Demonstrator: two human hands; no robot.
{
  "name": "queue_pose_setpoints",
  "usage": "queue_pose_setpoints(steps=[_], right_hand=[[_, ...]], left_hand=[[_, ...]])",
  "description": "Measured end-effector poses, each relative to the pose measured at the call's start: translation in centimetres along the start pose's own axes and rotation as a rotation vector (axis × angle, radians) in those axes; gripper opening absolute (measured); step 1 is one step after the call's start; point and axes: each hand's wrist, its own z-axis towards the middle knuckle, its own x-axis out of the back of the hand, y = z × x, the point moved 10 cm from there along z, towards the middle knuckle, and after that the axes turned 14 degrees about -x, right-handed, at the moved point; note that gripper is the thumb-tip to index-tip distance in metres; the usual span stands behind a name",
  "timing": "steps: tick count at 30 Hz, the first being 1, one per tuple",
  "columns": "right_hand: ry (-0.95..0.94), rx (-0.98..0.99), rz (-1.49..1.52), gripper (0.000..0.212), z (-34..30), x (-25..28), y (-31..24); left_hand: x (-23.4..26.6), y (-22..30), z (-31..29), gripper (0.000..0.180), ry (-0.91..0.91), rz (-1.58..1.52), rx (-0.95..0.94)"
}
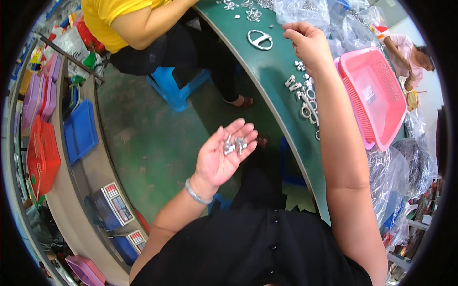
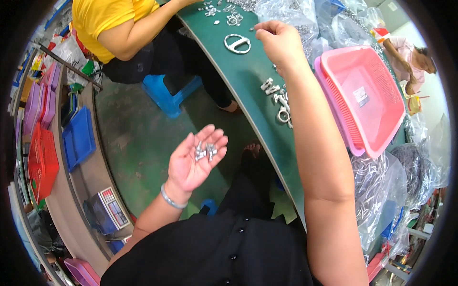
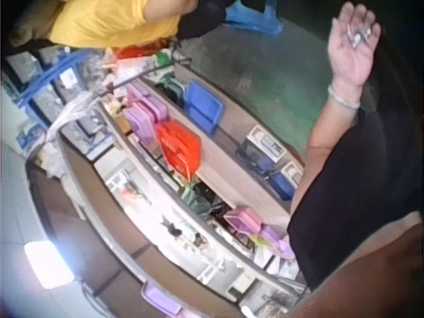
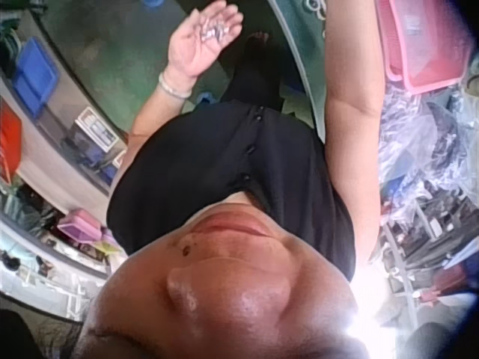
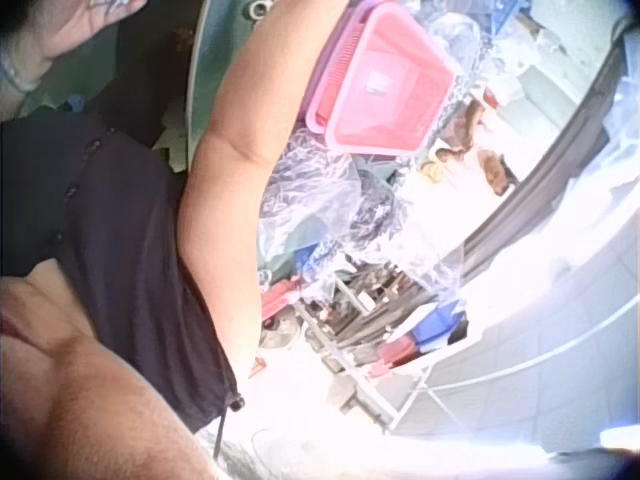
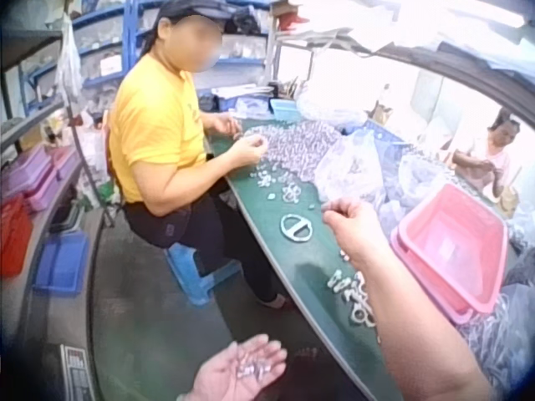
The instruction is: The person uses a tool to secure a fastener on a metal hoop, picks up silver screws by hand to place them in a bin, and gathers metal rings from a workbench before walking to a storage area to handle bags of components in a crate.
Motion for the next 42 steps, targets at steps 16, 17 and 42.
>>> queue_pose_setpoints(steps=[16, 17, 42], right_hand=[[-0.622, 0.531, -0.603, 0.014, -18.0, -8.1, -1.1], [-0.594, 0.548, -0.625, 0.013, -18.1, -8.1, -1.2], [-0.409, 0.503, -0.656, 0.009, -17.0, -6.6, -1.0]], left_hand=[[-4.1, -0.9, -0.2, 0.049, -0.183, -0.175, 0.033], [-4.0, -0.8, -0.2, 0.049, -0.182, -0.175, 0.031], [-4.5, -1.0, 2.2, 0.042, -0.068, -0.162, -0.055]])
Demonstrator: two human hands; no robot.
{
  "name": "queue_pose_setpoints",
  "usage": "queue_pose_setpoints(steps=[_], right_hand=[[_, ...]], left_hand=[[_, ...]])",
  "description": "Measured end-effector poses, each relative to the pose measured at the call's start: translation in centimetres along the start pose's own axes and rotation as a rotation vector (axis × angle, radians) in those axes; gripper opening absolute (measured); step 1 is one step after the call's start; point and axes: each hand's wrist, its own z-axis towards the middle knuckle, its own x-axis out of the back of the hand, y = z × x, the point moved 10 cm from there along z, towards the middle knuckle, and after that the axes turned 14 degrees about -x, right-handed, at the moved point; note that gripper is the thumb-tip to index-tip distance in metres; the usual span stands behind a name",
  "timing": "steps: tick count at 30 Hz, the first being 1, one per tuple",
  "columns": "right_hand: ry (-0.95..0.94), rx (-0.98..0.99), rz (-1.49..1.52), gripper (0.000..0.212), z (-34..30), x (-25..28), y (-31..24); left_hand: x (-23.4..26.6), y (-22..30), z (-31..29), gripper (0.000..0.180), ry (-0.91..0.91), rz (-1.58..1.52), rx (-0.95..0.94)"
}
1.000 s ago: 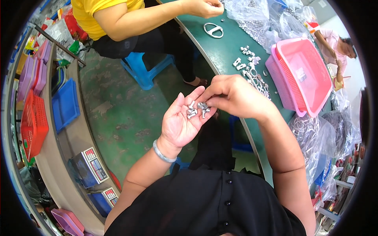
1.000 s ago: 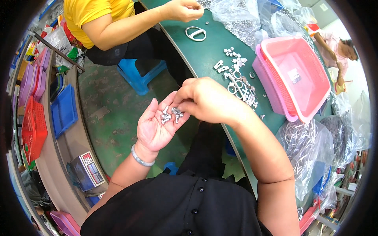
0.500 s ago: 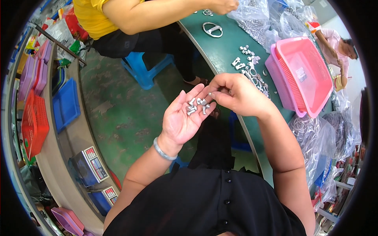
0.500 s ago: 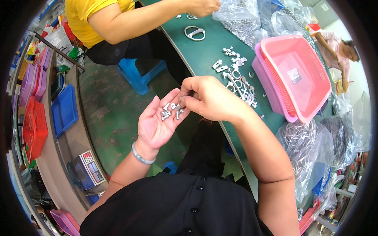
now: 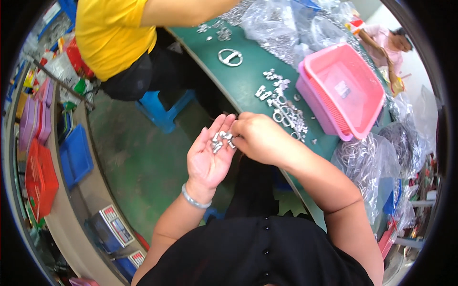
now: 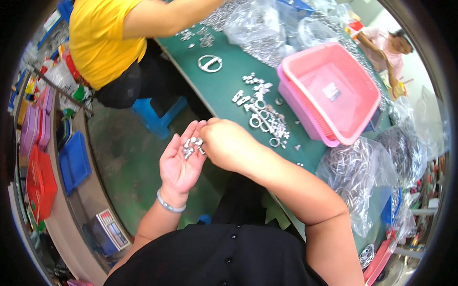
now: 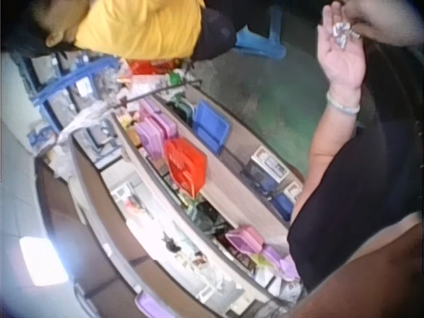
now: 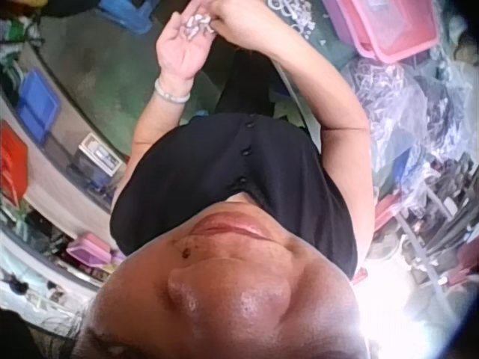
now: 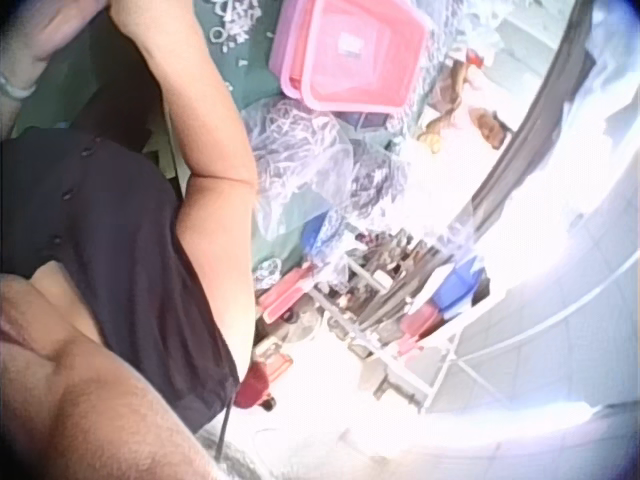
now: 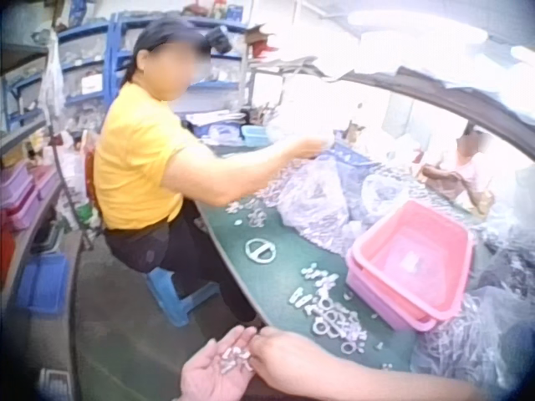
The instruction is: The person uses a tool to secure a fastener on a metal hoop, picks up silver screws by hand to place them in a bin, and gathers metal rings from a workbench before walking to a storage area to handle bags of components in a crate.
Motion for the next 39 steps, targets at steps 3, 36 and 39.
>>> queue_pose_setpoints(steps=[3, 36, 39], right_hand=[[0.022, 0.047, -0.045, 0.011, -0.1, 0.1, -0.6], [0.728, -0.749, 0.464, 0.023, 10.2, 9.4, 20.1], [0.793, -0.668, 0.582, 0.025, 9.0, 10.6, 18.2]], left_hand=[[-0.4, -0.2, 0.1, 0.042, -0.017, 0.006, 0.013], [3.8, 1.0, -2.0, 0.041, 0.14, 0.104, -0.023], [3.0, 0.6, -1.9, 0.043, 0.111, 0.091, -0.009]])
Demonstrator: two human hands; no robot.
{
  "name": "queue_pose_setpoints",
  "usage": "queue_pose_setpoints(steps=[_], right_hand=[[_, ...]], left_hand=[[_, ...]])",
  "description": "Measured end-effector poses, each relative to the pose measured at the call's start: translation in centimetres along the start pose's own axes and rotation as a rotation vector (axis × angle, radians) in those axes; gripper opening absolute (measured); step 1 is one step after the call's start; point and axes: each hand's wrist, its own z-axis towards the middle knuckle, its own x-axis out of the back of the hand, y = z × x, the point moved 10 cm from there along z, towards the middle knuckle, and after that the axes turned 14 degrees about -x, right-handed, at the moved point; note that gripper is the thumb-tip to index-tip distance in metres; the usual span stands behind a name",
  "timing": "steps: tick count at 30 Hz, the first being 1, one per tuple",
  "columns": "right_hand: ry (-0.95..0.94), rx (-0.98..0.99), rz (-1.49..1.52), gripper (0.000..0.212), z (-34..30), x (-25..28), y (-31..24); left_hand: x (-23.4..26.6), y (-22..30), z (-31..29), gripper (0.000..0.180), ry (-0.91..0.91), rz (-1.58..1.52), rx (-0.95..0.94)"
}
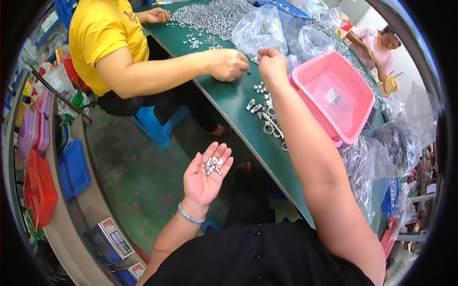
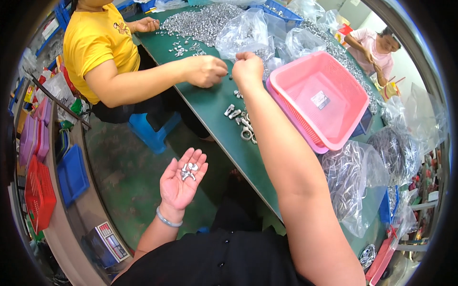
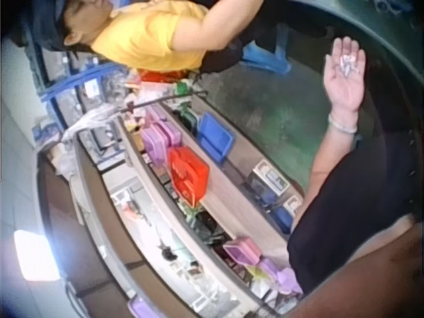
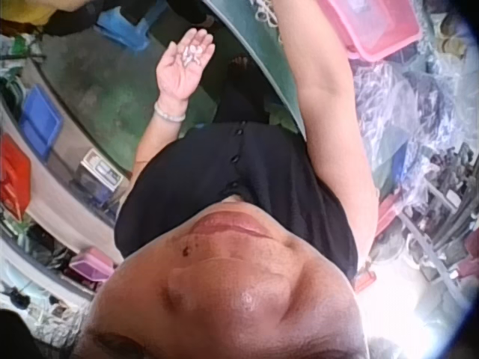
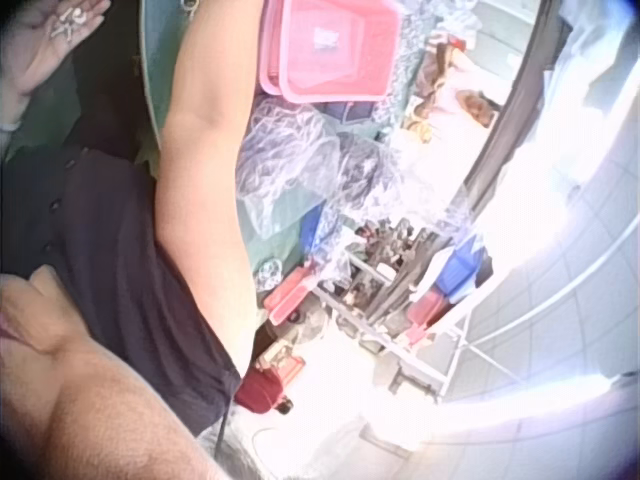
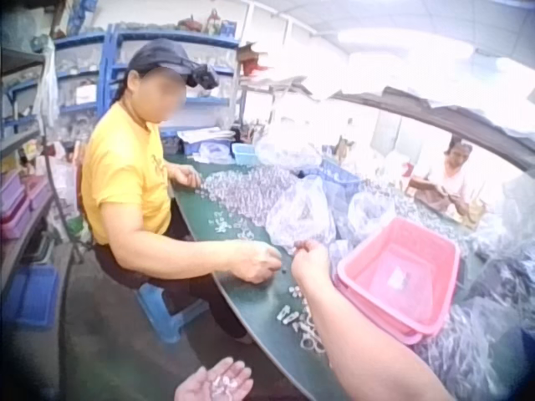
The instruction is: The person uses a tool to secure a fastener on a metal hoop, picks up silver screws by hand to place them in a bin, and gathers metal rings from a workbench before walking to a storage area to handle bags of components in a crate.
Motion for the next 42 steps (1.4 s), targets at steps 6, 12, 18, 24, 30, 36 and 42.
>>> queue_pose_setpoints(steps=[6, 12, 18, 24, 30, 36, 42], right_hand=[[-0.227, 0.025, 0.172, 0.025, -5.3, 1.4, -2.5], [-0.604, 0.063, -0.16, 0.022, -13.3, 1.2, -2.0], [-0.835, 0.187, -0.267, 0.014, -20.5, 3.4, -1.6], [-0.778, 0.772, -0.502, 0.018, -27.6, 3.4, -4.1], [-0.832, 0.799, -0.58, 0.019, -28.4, 3.3, -2.7], [-1.069, -0.179, 0.028, 0.017, -24.0, 5.4, 1.4], [-0.906, -0.013, -0.186, 0.016, -24.5, 9.1, 2.4]], left_hand=[[-3.1, -0.8, -0.6, 0.052, -0.092, -0.064, 0.018], [-4.8, -1.5, -2.1, 0.059, -0.127, -0.086, 0.04], [-6.1, -3.5, -3.5, 0.066, -0.154, -0.046, 0.104], [-7.8, -5.7, -5.1, 0.072, -0.36, -0.174, 0.243], [-6.2, -6.9, -5.9, 0.071, -0.294, -0.112, 0.275], [-6.7, -8.2, -6.3, 0.071, -0.237, 0.042, 0.251], [-5.1, -10.4, -6.3, 0.063, -0.287, 0.046, 0.375]])
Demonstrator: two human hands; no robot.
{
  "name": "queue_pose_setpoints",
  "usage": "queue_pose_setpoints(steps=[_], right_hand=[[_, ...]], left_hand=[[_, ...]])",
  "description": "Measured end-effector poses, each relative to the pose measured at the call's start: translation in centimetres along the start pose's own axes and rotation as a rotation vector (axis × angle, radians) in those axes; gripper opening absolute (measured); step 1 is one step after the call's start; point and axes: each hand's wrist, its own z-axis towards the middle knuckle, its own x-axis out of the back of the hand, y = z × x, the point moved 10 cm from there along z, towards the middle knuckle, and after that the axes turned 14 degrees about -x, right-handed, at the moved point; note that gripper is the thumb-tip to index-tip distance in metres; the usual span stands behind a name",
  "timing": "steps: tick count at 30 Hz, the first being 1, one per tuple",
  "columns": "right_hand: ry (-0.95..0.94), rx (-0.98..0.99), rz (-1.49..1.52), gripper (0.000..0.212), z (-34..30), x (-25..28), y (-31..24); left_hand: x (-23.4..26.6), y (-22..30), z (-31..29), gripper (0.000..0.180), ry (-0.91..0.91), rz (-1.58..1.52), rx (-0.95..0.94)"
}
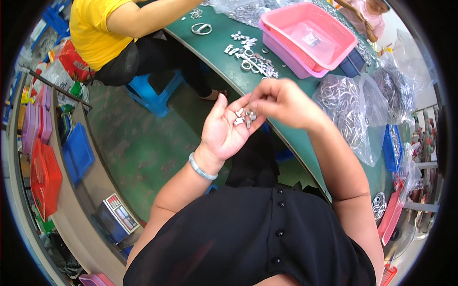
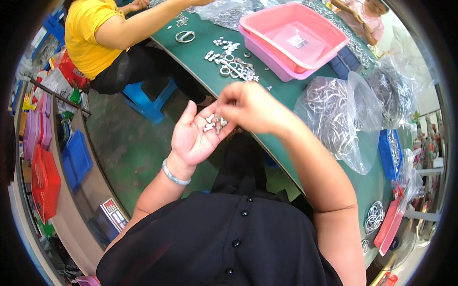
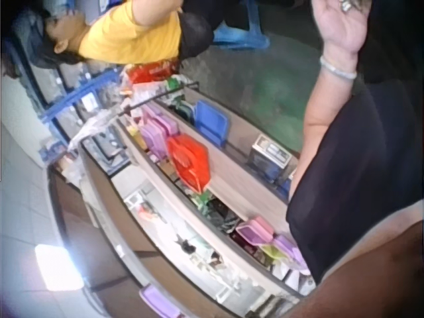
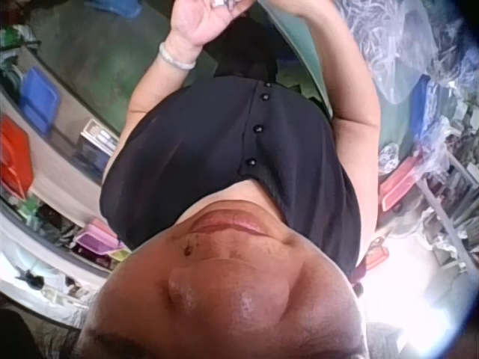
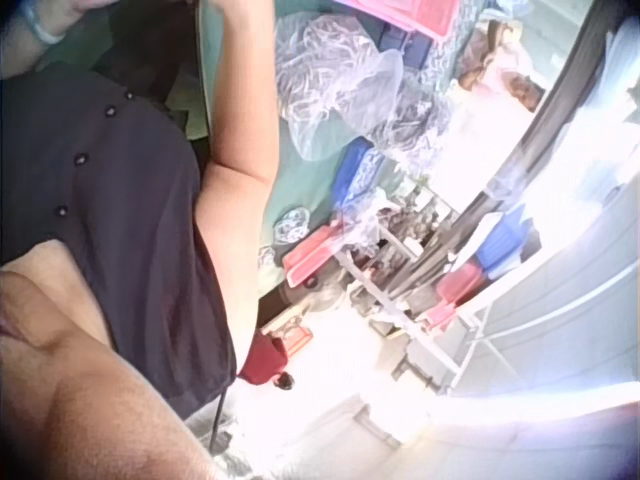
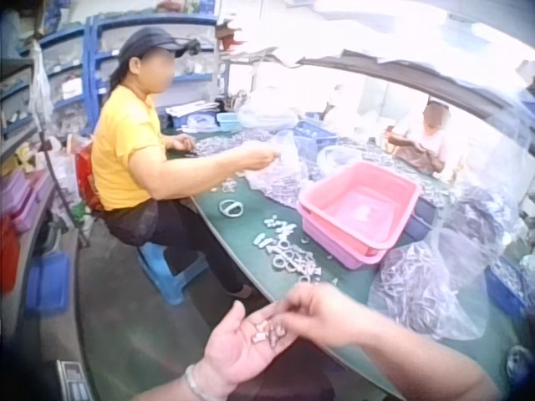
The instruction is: The person uses a tool to secure a fastener on a metal hoop, picks up silver screws by hand to place them in a bin, and gathers metal rings from a workbench before walking to a storage area to handle bags of components in a crate.
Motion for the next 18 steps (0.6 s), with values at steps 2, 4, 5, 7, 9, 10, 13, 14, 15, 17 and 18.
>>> queue_pose_setpoints(steps=[2, 4, 5, 7, 9, 10, 13, 14, 15, 17, 18], right_hand=[[0.146, 0.228, -0.296, 0.02, -1.7, -0.5, -0.5], [0.102, -0.032, 0.024, 0.023, -2.1, 0.4, 2.6], [0.101, -0.114, 0.22, 0.025, -2.3, 1.3, 4.1], [0.072, -0.189, 0.648, 0.031, -2.8, 2.9, 7.0], [0.064, -0.148, 0.862, 0.037, -3.4, 4.0, 8.5], [0.08, -0.131, 0.911, 0.04, -3.5, 4.4, 8.8], [0.081, -0.111, 1.074, 0.047, -3.8, 5.0, 9.6], [0.084, -0.11, 1.082, 0.047, -3.9, 5.1, 9.7], [0.073, -0.107, 1.125, 0.049, -4.0, 5.1, 9.7], [0.049, -0.1, 1.185, 0.053, -4.3, 5.2, 10.0], [0.058, -0.1, 1.191, 0.053, -4.6, 5.3, 10.2]], left_hand=[[0.5, -1.9, -0.3, 0.05, 0.14, 0.038, 0.066], [2.1, -2.9, -0.7, 0.04, 0.198, 0.136, 0.079], [1.7, -3.4, -0.7, 0.032, 0.162, 0.09, 0.1], [2.5, -3.2, -0.7, 0.03, 0.224, 0.25, 0.063], [3.2, -2.3, -0.3, 0.028, 0.289, 0.427, -0.005], [3.3, -2.0, -0.1, 0.026, 0.303, 0.481, -0.023], [3.1, -1.5, 1.3, 0.022, 0.297, 0.597, -0.048], [3.2, -1.4, 1.7, 0.023, 0.306, 0.63, -0.043], [3.2, -1.4, 2.2, 0.024, 0.323, 0.612, -0.029], [3.1, -1.7, 3.3, 0.03, 0.323, 0.577, -0.002], [2.9, -2.0, 3.6, 0.032, 0.309, 0.564, 0.005]])
